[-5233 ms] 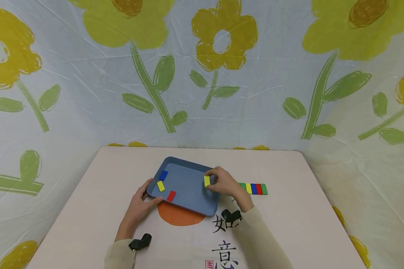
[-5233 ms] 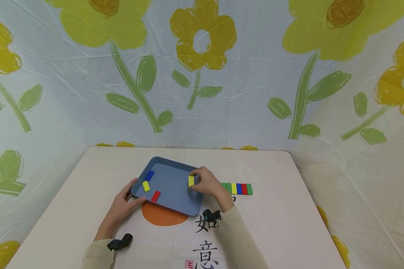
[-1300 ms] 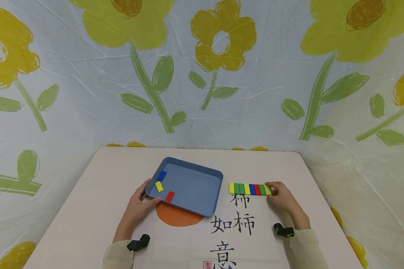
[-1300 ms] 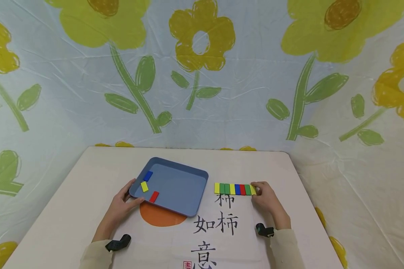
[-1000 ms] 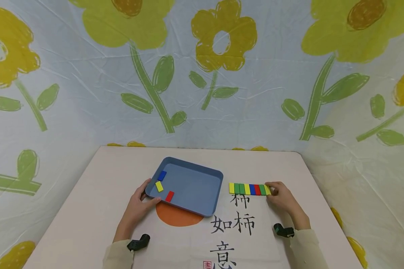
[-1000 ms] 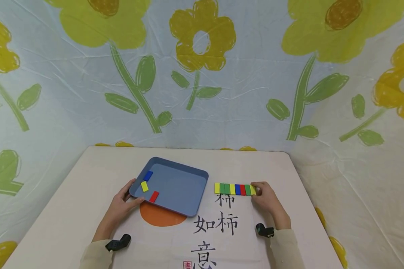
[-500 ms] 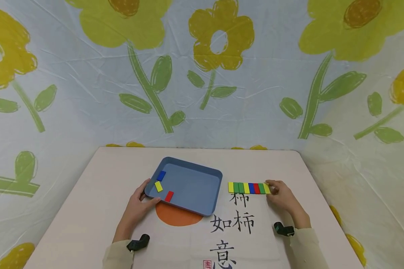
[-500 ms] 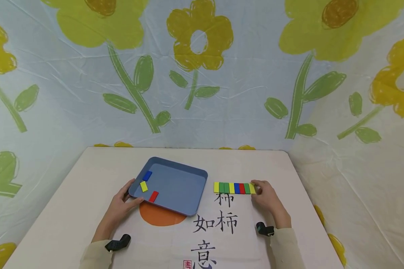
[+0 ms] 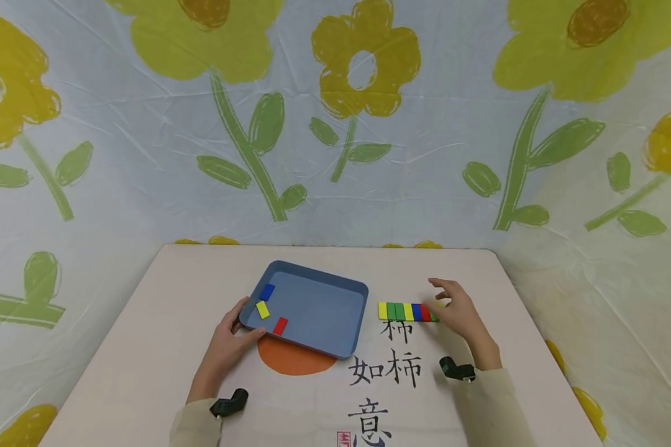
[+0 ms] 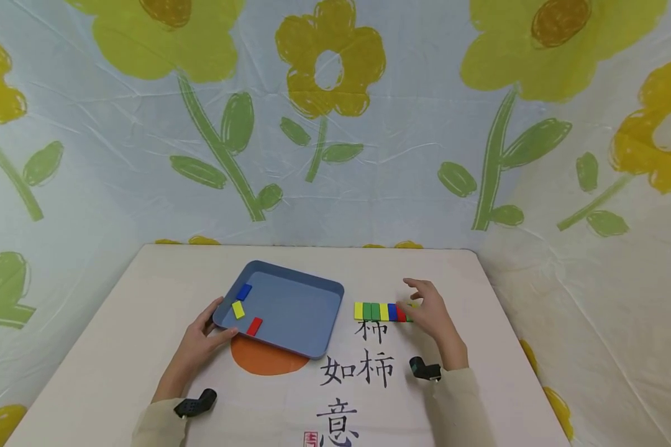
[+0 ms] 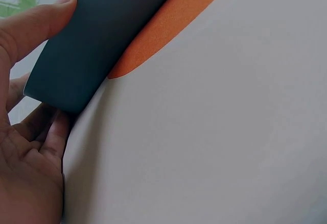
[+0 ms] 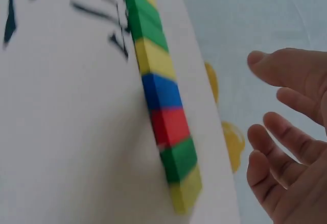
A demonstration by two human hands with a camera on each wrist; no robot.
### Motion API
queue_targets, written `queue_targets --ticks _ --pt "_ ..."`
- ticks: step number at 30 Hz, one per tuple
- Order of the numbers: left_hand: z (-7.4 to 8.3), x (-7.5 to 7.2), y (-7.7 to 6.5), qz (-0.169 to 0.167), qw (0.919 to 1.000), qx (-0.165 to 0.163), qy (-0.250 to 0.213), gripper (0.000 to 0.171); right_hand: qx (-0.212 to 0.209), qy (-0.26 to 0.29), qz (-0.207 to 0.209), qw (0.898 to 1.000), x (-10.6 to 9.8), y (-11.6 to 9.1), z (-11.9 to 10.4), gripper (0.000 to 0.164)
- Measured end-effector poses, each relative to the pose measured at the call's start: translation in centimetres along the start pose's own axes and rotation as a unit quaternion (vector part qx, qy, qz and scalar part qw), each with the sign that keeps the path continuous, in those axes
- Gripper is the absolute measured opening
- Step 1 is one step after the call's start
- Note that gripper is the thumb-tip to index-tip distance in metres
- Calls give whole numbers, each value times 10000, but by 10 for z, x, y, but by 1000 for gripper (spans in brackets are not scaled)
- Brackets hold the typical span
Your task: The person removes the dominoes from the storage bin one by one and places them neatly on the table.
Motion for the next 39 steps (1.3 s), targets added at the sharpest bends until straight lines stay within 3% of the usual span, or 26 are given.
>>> queue_targets --ticks 7,22,28,39 --pt "2 -1 2 7 10000 9 74 97 -589 432 -25 9973 29 19 -52 62" --pt "-1 -2 3 27 10000 73 38 96 -1544 1154 -990 9762 119 50 -161 55" --pt "-1 -4 4 66 9999 92 61 96 -1973 897 -1453 9654 152 56 -195 52" --pt "-2 0 2 16 9999 101 -65 95 -2167 269 -2451 9446 212 55 -232 54"
Point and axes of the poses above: each hand's wrist, its own y-axis towards the middle knuckle, its own x-axis out of the palm, z = x × y, the point moved 8 cm from there along y, towards the middle knuckle, and after that the axes turned 1 degree about x, right-handed, at the moved point
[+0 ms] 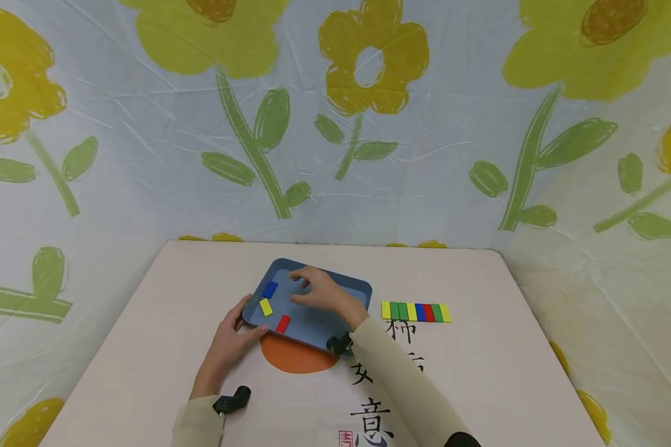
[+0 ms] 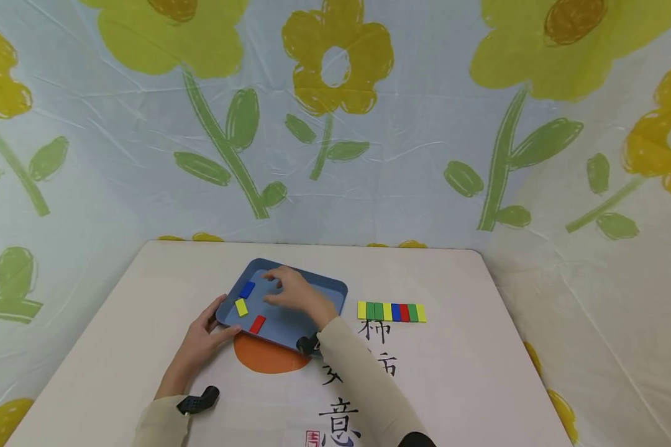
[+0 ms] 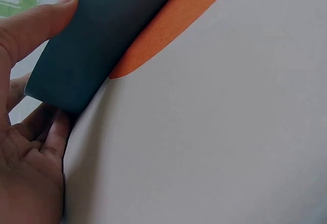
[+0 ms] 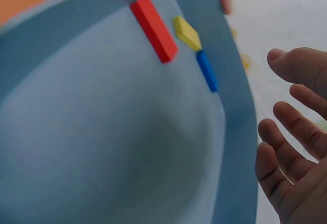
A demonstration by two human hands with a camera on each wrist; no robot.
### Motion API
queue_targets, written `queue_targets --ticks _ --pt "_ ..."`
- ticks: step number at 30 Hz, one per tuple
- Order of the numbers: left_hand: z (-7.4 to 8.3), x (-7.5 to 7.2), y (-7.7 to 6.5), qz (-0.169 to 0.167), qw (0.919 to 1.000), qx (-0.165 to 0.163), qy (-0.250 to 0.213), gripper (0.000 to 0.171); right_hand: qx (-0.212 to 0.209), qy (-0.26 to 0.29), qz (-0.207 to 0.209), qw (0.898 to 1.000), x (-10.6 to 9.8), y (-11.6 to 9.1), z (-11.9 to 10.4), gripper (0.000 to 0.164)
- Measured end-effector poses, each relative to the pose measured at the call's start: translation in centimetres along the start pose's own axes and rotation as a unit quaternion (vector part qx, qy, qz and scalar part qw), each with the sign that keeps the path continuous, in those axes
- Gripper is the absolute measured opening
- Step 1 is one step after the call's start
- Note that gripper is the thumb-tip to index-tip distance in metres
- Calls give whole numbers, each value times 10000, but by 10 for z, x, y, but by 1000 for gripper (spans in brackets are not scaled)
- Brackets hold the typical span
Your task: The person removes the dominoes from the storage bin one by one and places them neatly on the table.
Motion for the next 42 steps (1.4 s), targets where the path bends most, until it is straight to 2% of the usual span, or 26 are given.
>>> queue_targets --ticks 4,10,19,28,35,42 --pt "1 0 -1 -13 10000 52 57 94 35 -71 -425 9991 19 10 -8 53" --pt "1 -1 -2 -56 9999 129 66 93 46 -8 -853 9963 43 22 -17 48" --pt "3 1 2 -73 9996 252 96 94 98 67 -1286 9916 61 27 -13 42" --pt "4 3 2 -26 9997 219 112 94 -30 33 -1536 9881 59 24 -7 41" --pt "1 -1 2 31 9998 105 149 94 177 96 -1423 9896 44 17 2 40" --pt "-1 0 2 17 9999 103 100 93 237 -151 -1257 9917 38 15 7 38"
Point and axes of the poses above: each hand's wrist, its own y-axis towards the middle knuckle, its own x-axis out of the palm, z = x × y, the point moved 8 cm from there along y, towards the middle knuckle, and after that the axes turned 1 degree about x, right-handed, at the moved point
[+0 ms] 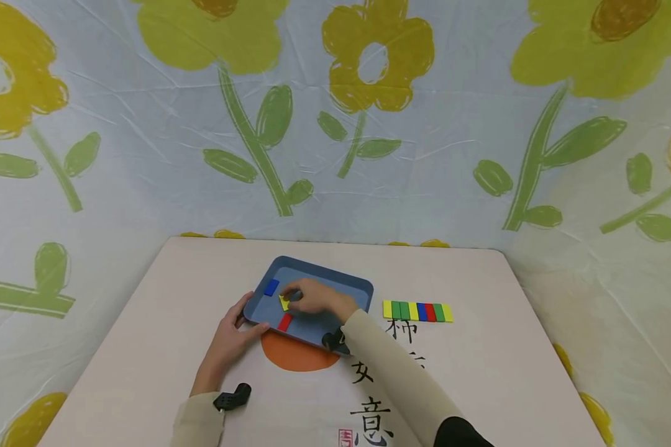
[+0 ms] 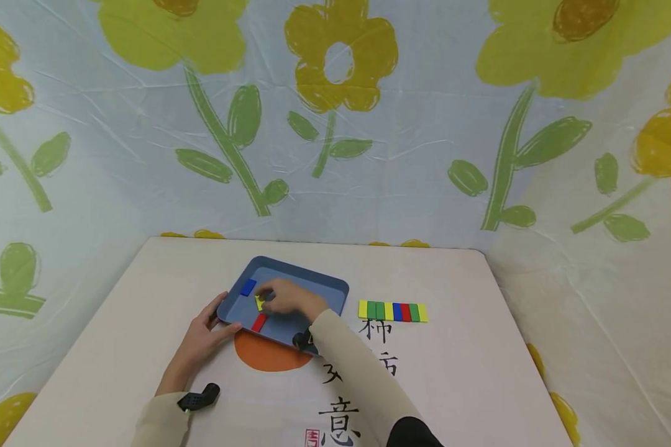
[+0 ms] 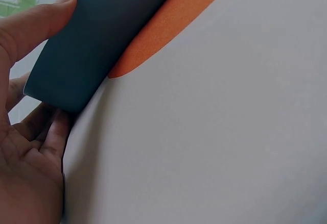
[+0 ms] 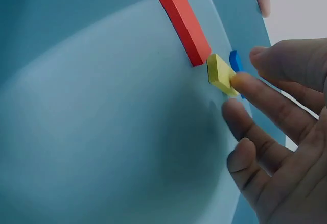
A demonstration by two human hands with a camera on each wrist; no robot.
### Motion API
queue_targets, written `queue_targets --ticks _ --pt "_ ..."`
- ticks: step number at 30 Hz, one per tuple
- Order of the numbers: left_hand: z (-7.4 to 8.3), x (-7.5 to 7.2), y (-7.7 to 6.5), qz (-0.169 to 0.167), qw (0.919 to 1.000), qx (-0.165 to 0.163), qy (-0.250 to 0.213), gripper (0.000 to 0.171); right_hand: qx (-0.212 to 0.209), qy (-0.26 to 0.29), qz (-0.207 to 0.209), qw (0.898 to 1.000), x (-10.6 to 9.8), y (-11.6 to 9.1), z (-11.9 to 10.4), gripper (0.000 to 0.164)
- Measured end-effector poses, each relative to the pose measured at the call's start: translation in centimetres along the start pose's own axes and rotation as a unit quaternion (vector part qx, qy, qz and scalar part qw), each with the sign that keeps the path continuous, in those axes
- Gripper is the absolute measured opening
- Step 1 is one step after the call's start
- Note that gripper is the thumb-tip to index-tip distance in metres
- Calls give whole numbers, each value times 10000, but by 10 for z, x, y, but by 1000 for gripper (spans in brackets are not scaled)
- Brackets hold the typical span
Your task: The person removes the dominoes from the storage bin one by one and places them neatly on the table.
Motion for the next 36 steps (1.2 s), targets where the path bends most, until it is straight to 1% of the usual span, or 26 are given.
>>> queue_targets --ticks 5,11,19,23,27,32,36 --pt "1 3 0 -70 10000 34 0 93 -11 29 100 9999 -1 5 -1 41" --pt "3 6 1 -76 9999 55 -92 93 -13 -54 182 9998 1 15 0 46" --pt "3 8 2 -72 9999 70 -66 94 96 -26 59 9999 4 19 2 51" --pt "7 5 1 -33 9999 145 -26 93 49 80 88 9999 0 16 2 55" --pt "8 3 -1 -3 9998 184 -18 93 98 -77 106 9999 -5 12 5 57" --pt "7 1 -3 25 9999 154 -44 92 106 -274 123 9995 -10 5 13 58" --pt "6 -2 -4 68 9999 67 47 93 142 -348 194 9991 -15 -2 20 60"
Point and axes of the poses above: each hand's wrist, its own y-axis towards the middle knuckle, its own x-axis out of the palm, z = x × y, the point moved 8 cm from there along y, towards the middle knuckle, and after that the axes turned 1 degree about x, right-handed, at the moved point
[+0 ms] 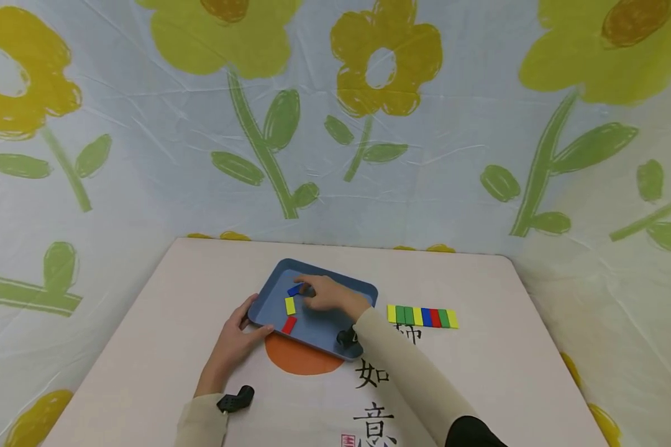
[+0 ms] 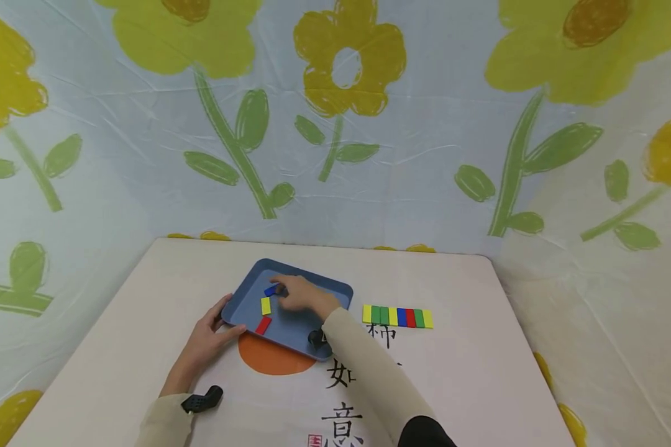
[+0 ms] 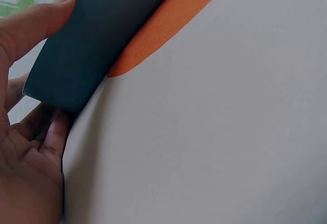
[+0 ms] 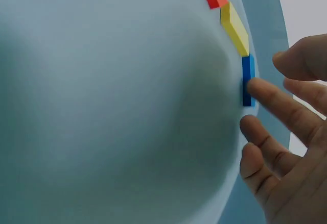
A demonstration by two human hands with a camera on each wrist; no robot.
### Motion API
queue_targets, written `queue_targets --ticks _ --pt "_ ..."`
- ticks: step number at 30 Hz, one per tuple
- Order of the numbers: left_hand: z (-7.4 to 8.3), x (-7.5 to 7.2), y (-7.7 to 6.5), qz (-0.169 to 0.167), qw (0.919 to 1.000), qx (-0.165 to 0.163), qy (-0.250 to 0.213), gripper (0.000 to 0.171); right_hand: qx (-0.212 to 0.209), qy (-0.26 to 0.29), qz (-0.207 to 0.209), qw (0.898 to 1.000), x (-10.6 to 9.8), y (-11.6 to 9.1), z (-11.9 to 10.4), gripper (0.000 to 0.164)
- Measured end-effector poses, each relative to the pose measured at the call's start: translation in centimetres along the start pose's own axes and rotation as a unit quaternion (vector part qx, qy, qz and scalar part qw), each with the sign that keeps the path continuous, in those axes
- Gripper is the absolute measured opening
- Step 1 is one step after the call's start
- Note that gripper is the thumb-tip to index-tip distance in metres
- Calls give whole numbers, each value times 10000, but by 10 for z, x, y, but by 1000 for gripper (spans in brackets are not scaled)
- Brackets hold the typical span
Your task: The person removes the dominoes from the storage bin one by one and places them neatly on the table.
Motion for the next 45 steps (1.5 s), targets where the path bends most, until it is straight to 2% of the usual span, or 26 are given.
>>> queue_targets --ticks 7,14,19,23,26,29,32,37,45 --pt "-2 -2 -1 23 10000 -11 34 94 64 -36 368 9993 -8 -7 7 54" --pt "-7 3 -2 -63 9999 -94 -55 95 28 -309 41 9995 3 -5 5 54" --pt "-8 0 -3 -7 9999 -145 -1 95 211 -766 76 9968 -3 -10 7 49" --pt "-7 -2 -2 43 9999 -117 65 95 379 -895 -26 9953 -6 -17 9 44" --pt "-7 -3 -2 46 9999 -110 98 95 456 -823 -117 9955 -5 -22 12 40" --pt "-8 -3 -2 53 9999 -103 98 95 347 -670 -118 9971 -2 -25 11 37" --pt "-7 -1 -1 50 9999 -69 88 95 282 -545 72 9981 -4 -26 11 36" --pt "-7 1 0 29 9999 -47 84 95 455 -492 429 9968 -8 -27 16 39" --pt "-3 1 1 -13 9999 -54 116 96 150 -96 292 9994 -2 -28 13 38"
Point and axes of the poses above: each hand's wrist, its own y-axis towards the middle knuckle, its own x-axis out of the palm, z = x × y, the point moved 8 cm from there along y, towards the middle knuckle, and after that the axes turned 1 degree about x, right-handed, at the moved point
